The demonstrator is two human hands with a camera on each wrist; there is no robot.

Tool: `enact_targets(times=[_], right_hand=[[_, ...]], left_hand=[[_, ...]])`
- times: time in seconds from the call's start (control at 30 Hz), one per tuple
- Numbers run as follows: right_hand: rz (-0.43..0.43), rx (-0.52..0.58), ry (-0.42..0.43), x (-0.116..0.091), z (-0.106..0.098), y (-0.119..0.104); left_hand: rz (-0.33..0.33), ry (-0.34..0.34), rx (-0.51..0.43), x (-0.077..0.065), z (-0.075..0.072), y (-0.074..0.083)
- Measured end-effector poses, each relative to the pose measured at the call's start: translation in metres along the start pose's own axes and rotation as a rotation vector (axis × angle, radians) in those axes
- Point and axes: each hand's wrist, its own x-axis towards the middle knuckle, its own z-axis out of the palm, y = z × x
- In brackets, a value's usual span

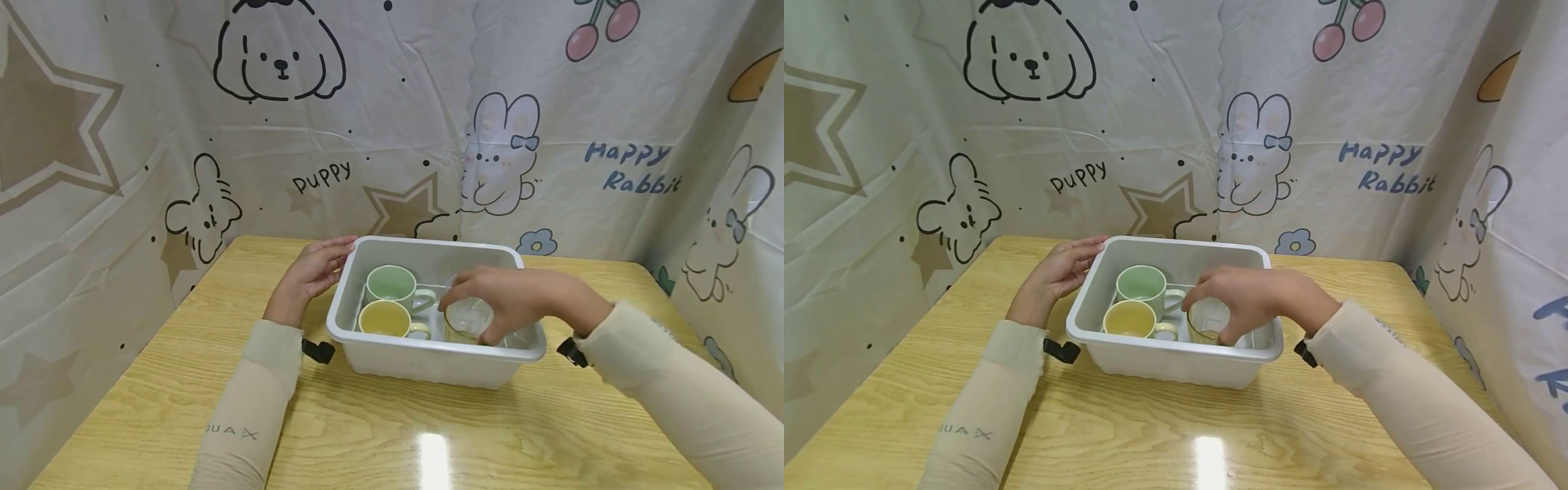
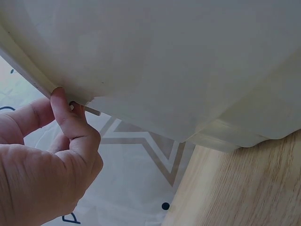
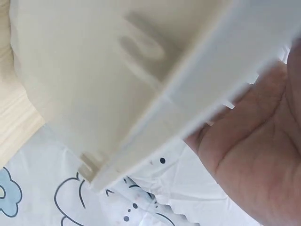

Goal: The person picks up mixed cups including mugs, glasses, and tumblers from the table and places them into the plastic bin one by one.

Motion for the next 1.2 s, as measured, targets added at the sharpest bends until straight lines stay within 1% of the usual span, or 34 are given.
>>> enact_targets(times=[0.27, 0.5, 1.03, 1.2], right_hand=[[-0.043, -0.012, 0.002, 0.002, 0.015, 0.003], [-0.038, -0.016, -0.005, 0.002, 0.025, 0.005], [-0.099, -0.047, 0.022, 0.004, 0.031, 0.007], [-0.097, -0.051, 0.022, 0.004, 0.032, 0.008]], left_hand=[[0.0, -0.001, -0.004, 0.0, 0.002, -0.001], [0.009, 0.001, 0.01, 0.0, 0.002, -0.001], [0.001, 0.001, -0.002, 0.0, 0.001, 0.0], [0.001, 0.009, -0.003, 0.0, 0.001, 0.0]])
